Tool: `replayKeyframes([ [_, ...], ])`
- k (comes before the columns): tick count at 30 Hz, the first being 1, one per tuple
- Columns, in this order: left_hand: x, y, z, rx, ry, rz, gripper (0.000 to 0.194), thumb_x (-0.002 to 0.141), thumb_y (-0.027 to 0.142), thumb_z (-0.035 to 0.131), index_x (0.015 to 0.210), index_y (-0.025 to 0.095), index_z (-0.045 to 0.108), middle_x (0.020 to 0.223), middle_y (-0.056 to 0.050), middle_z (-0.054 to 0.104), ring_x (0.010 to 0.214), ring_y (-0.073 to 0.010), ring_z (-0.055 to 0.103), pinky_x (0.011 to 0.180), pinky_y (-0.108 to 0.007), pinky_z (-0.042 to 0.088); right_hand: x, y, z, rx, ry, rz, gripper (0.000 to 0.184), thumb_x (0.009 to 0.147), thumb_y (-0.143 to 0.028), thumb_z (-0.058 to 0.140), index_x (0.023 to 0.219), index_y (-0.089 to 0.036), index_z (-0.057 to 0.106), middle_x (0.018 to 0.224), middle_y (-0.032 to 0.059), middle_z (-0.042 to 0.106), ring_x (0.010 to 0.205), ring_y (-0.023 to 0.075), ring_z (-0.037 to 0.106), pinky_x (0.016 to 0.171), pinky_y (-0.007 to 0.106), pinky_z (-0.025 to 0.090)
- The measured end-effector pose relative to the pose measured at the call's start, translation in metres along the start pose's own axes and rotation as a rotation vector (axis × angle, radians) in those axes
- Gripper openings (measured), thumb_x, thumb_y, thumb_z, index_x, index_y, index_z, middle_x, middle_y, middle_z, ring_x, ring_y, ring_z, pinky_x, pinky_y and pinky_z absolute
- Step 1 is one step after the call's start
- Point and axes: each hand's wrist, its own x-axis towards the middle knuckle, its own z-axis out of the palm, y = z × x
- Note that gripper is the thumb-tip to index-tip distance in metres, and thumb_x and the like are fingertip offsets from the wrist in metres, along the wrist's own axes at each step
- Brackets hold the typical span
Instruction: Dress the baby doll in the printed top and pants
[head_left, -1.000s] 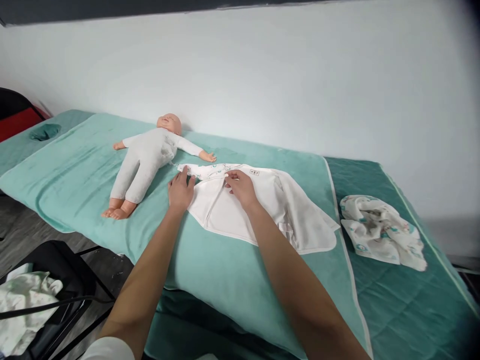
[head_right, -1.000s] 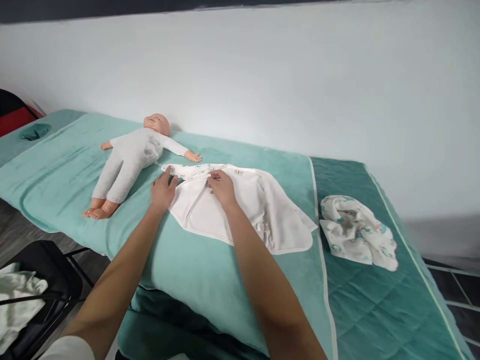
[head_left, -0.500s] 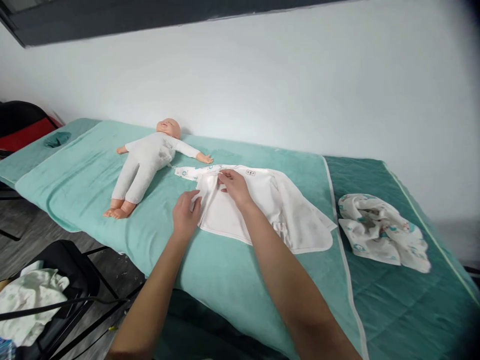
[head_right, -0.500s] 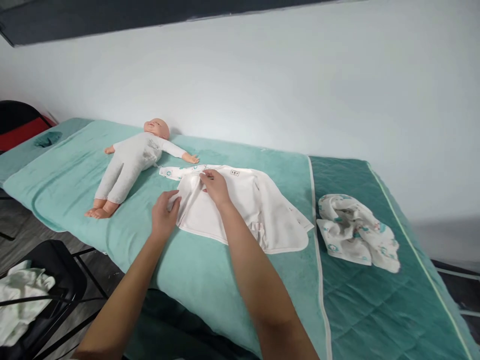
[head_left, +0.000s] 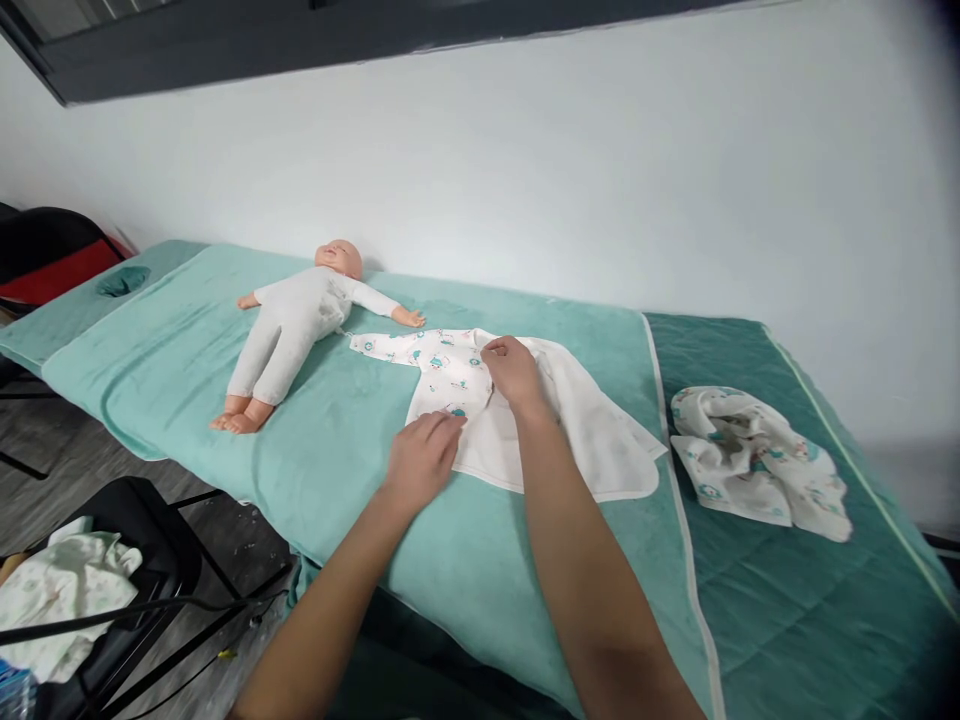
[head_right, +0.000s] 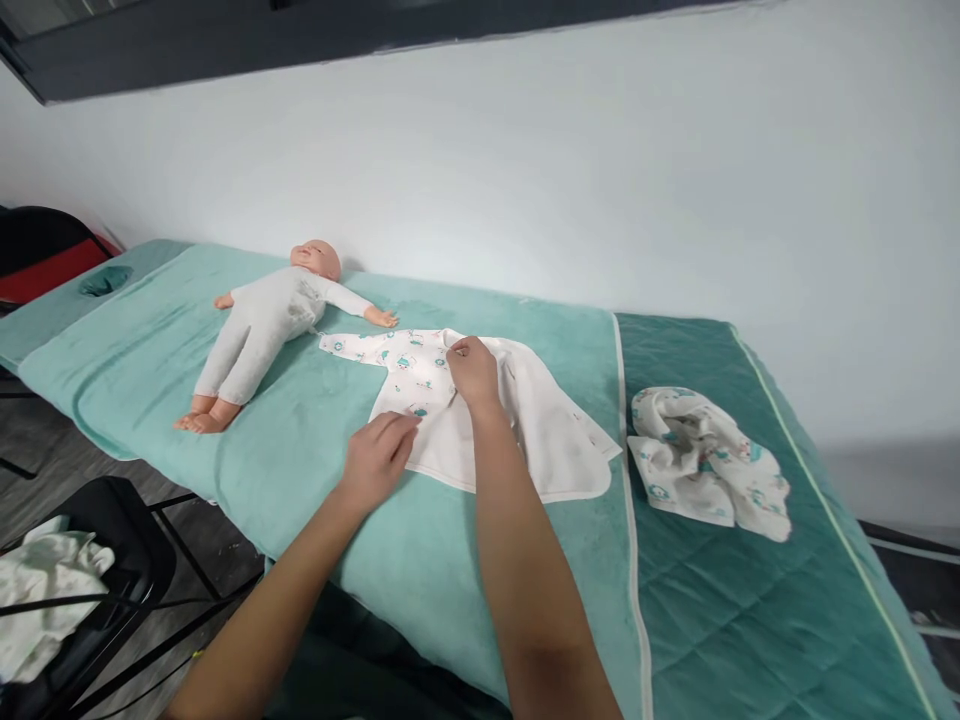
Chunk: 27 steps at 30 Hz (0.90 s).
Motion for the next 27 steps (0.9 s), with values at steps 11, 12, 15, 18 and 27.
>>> replayKeyframes([
  [11, -0.006, -0.022, -0.008, -0.075, 0.689, -0.491, 0.026, 0.093, 0.011, 0.051, 0.117, 0.02, 0.056, 0.131, -0.012, 0.052, 0.127, -0.0221, 0.05, 0.108, -0.042, 0.043, -0.004, -0.005, 0.035, 0.239, -0.329, -0.297, 0.038, 0.089, -0.04, 0.058, 0.123, -0.024, 0.06, 0.134, 0.0085, 0.067, 0.127, 0.0217, 0.062, 0.112, 0.043, 0.047],
  [12, -0.006, -0.02, -0.007, -0.034, 0.622, -0.396, 0.026, 0.093, 0.01, 0.05, 0.115, 0.02, 0.056, 0.128, -0.011, 0.056, 0.125, -0.0223, 0.052, 0.11, -0.044, 0.042, -0.005, -0.003, 0.036, 0.178, -0.311, -0.309, 0.033, 0.091, -0.037, 0.055, 0.12, -0.023, 0.062, 0.131, 0.0084, 0.069, 0.125, 0.0214, 0.063, 0.111, 0.043, 0.048],
  [15, -0.006, -0.016, -0.002, 0.063, 0.344, -0.197, 0.026, 0.092, 0.007, 0.047, 0.112, 0.02, 0.058, 0.114, -0.009, 0.066, 0.112, -0.0224, 0.06, 0.1, -0.041, 0.047, -0.009, 0.0, 0.036, 0.052, -0.327, -0.329, 0.027, 0.092, -0.03, 0.052, 0.113, -0.021, 0.066, 0.124, 0.0091, 0.071, 0.119, 0.0218, 0.066, 0.11, 0.042, 0.048],
  [18, -0.004, -0.013, 0.002, 0.205, 0.109, -0.256, 0.023, 0.094, 0.01, 0.046, 0.109, 0.019, 0.061, 0.102, -0.008, 0.071, 0.098, -0.0236, 0.065, 0.084, -0.037, 0.048, -0.019, -0.003, 0.037, -0.058, -0.407, -0.375, 0.029, 0.092, -0.027, 0.056, 0.117, -0.021, 0.068, 0.131, 0.0091, 0.069, 0.124, 0.0232, 0.063, 0.115, 0.045, 0.042],
  [27, 0.002, -0.009, 0.002, 0.371, -0.125, -0.452, 0.027, 0.097, 0.016, 0.043, 0.112, 0.019, 0.065, 0.096, -0.007, 0.075, 0.092, -0.0248, 0.069, 0.078, -0.036, 0.046, -0.035, -0.011, 0.042, -0.813, -0.472, -0.582, 0.059, 0.107, -0.048, 0.033, 0.159, -0.02, 0.036, 0.169, 0.0083, 0.022, 0.158, 0.0251, 0.019, 0.126, 0.061, 0.012],
])
